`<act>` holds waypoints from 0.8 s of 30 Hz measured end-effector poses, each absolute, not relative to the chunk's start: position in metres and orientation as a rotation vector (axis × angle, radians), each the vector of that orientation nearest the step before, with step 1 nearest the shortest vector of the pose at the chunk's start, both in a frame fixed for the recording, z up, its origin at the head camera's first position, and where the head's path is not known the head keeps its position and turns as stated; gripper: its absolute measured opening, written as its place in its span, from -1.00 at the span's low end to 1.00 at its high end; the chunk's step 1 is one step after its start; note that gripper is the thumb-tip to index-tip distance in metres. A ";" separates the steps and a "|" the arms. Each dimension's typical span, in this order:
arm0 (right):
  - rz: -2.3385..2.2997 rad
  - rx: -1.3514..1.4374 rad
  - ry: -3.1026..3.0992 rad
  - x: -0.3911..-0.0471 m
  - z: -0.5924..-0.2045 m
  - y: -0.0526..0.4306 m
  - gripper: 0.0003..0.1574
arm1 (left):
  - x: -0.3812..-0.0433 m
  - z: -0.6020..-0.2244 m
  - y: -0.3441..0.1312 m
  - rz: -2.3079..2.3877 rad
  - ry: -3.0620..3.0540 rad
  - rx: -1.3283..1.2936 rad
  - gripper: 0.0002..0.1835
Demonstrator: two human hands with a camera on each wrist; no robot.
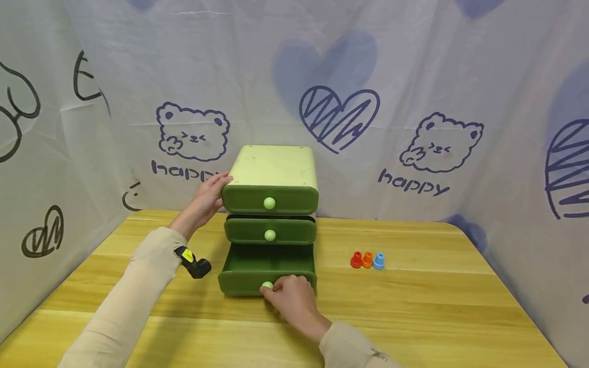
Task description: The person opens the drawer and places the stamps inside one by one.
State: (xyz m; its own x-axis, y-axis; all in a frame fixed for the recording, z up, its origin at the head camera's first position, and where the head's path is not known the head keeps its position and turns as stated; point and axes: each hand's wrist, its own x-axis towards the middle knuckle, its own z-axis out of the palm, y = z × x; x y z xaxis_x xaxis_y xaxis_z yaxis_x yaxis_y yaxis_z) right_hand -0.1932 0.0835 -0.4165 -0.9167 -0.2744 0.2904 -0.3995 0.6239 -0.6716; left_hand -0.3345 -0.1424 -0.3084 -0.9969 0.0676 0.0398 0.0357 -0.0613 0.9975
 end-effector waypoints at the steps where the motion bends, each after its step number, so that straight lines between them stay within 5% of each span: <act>1: 1.183 0.567 -2.687 -0.192 -0.416 0.084 -0.66 | -0.334 -0.308 -0.142 2.270 2.136 0.119 -0.32; 24: 1.237 0.637 -2.688 -0.171 -0.420 0.084 -0.69 | -0.334 -0.308 -0.143 2.256 2.142 0.115 -0.32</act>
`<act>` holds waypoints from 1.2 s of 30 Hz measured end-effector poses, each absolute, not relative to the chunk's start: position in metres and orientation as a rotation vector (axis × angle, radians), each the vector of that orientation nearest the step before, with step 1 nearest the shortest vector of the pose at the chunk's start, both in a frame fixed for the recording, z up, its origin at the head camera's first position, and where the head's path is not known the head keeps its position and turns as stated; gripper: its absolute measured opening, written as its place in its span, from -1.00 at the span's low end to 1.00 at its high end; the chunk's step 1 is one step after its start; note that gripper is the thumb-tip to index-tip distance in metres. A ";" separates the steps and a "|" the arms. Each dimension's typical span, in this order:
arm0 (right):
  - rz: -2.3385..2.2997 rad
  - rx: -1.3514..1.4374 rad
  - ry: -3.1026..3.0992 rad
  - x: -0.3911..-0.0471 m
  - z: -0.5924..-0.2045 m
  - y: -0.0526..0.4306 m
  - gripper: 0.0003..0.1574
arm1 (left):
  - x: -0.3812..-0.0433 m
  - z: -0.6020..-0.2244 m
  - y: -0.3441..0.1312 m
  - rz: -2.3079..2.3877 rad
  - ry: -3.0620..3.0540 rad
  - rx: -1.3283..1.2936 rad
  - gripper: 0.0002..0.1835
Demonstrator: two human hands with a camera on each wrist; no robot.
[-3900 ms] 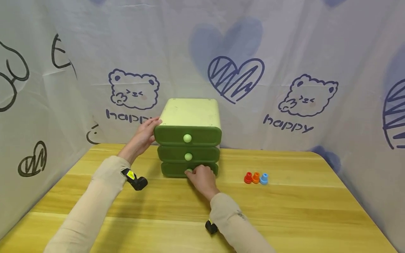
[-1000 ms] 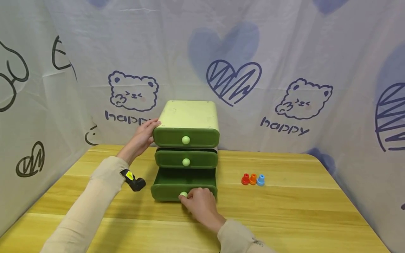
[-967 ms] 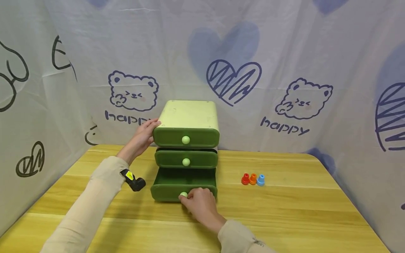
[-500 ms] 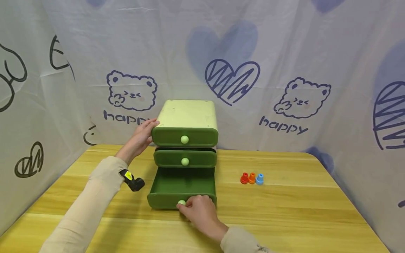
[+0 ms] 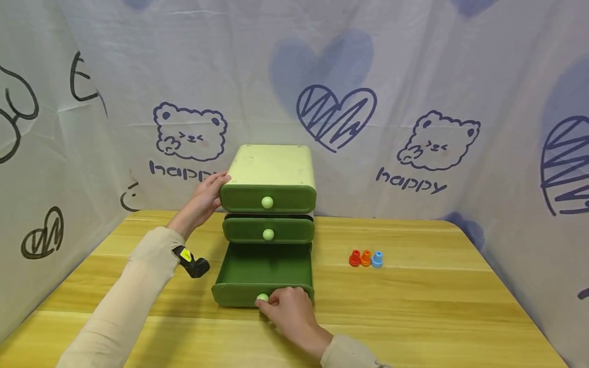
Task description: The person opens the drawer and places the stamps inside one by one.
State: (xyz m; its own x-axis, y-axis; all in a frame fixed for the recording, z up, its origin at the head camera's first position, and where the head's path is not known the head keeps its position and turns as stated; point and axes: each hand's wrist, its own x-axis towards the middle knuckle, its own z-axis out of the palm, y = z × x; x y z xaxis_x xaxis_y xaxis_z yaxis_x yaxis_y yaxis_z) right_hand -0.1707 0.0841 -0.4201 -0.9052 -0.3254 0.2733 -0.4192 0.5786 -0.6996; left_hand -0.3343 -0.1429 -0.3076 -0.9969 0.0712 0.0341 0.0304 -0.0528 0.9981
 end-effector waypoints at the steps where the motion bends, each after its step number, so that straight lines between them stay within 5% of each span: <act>1: 1.247 0.638 -2.690 -0.170 -0.420 0.084 -0.69 | -0.334 -0.308 -0.143 2.257 2.141 0.113 -0.32; 20: 1.310 0.802 -2.703 -0.164 -0.396 0.100 -0.84 | -0.332 -0.308 -0.143 2.280 2.109 0.113 -0.33; 36: 1.051 0.412 -2.686 -0.216 -0.352 0.201 -0.85 | -0.335 -0.308 -0.143 2.266 2.127 0.130 -0.32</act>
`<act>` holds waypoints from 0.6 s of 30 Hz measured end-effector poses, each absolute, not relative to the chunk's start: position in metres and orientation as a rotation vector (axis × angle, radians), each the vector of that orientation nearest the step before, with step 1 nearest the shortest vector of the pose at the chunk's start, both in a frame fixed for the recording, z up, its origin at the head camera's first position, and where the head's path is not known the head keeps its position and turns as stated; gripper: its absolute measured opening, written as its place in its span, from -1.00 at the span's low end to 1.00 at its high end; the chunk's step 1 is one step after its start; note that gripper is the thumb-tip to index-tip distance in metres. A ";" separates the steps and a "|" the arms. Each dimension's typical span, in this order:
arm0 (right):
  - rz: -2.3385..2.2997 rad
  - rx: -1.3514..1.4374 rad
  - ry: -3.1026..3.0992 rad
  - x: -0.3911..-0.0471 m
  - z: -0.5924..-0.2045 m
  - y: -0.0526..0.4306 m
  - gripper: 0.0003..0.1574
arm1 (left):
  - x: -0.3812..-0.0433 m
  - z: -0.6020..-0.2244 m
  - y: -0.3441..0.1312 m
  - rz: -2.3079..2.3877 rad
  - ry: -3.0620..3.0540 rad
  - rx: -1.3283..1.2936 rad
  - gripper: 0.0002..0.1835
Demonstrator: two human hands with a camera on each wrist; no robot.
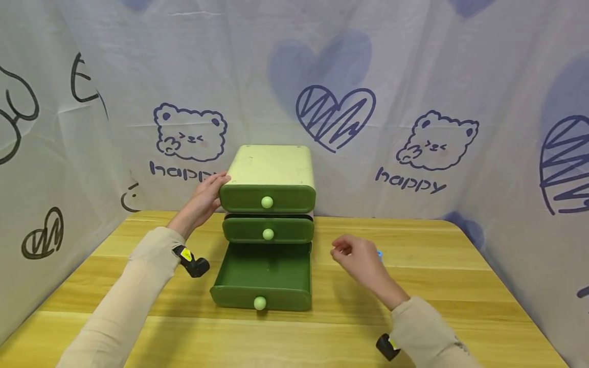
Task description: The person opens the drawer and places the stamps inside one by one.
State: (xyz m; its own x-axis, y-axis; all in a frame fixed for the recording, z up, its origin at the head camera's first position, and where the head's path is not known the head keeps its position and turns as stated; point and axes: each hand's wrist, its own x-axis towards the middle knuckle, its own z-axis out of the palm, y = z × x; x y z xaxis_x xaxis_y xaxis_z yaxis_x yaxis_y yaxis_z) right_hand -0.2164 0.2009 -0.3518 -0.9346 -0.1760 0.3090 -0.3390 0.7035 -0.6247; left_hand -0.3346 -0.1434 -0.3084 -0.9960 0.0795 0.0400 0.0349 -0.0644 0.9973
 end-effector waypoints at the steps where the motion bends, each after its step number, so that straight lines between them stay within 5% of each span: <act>1: 1.047 0.386 -2.689 -0.221 -0.351 0.209 -0.84 | -0.335 -0.308 -0.143 2.268 2.127 0.131 -0.32; 18: 1.062 0.203 -2.817 -0.262 -0.389 0.296 -0.67 | -0.334 -0.307 -0.144 2.244 2.126 0.128 -0.32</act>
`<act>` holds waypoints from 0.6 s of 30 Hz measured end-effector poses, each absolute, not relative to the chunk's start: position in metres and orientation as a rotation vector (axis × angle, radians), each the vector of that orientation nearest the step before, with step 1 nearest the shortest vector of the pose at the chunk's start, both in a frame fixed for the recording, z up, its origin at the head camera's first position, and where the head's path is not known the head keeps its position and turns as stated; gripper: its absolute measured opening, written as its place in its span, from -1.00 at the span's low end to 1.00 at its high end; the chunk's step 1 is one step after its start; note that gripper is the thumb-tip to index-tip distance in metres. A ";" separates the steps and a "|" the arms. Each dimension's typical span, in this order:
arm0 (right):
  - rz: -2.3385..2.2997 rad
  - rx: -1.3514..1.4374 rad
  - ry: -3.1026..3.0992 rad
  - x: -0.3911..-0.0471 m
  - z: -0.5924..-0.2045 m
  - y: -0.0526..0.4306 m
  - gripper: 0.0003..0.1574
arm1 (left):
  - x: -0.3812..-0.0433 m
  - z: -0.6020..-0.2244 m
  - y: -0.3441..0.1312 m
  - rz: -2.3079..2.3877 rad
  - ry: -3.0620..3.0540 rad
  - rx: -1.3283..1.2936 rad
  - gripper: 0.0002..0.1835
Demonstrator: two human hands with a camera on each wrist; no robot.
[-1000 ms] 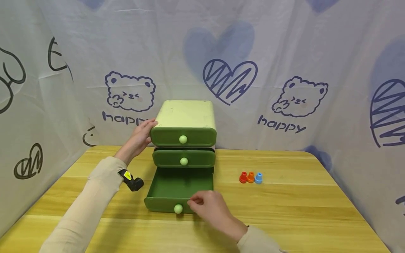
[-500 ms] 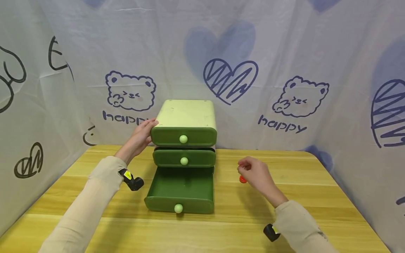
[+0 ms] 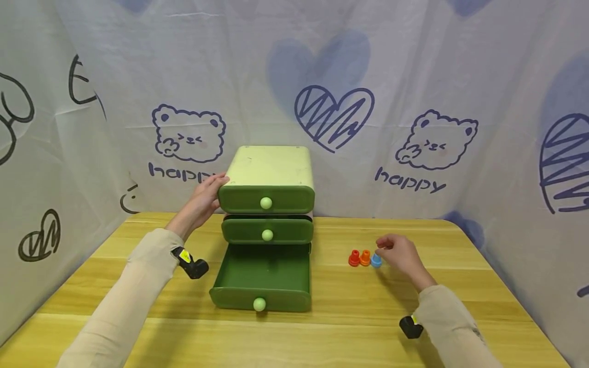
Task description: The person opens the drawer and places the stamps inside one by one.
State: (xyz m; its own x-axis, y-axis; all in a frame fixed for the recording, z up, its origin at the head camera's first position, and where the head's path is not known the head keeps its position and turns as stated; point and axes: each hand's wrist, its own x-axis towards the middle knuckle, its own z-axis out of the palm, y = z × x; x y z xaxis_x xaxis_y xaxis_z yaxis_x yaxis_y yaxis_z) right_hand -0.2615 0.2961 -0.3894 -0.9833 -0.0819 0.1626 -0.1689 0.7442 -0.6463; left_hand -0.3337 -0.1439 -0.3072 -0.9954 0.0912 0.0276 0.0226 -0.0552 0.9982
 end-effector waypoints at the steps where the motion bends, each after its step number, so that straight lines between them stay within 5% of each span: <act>1: 1.071 0.200 -2.823 -0.262 -0.392 0.298 -0.65 | -0.334 -0.307 -0.144 2.245 2.125 0.128 -0.32; 9: 1.256 0.101 -2.887 -0.270 -0.408 0.306 -0.53 | -0.334 -0.308 -0.145 2.249 2.119 0.119 -0.32; 18: 1.220 0.031 -2.921 -0.275 -0.419 0.306 -0.61 | -0.336 -0.309 -0.143 2.264 2.109 0.113 -0.32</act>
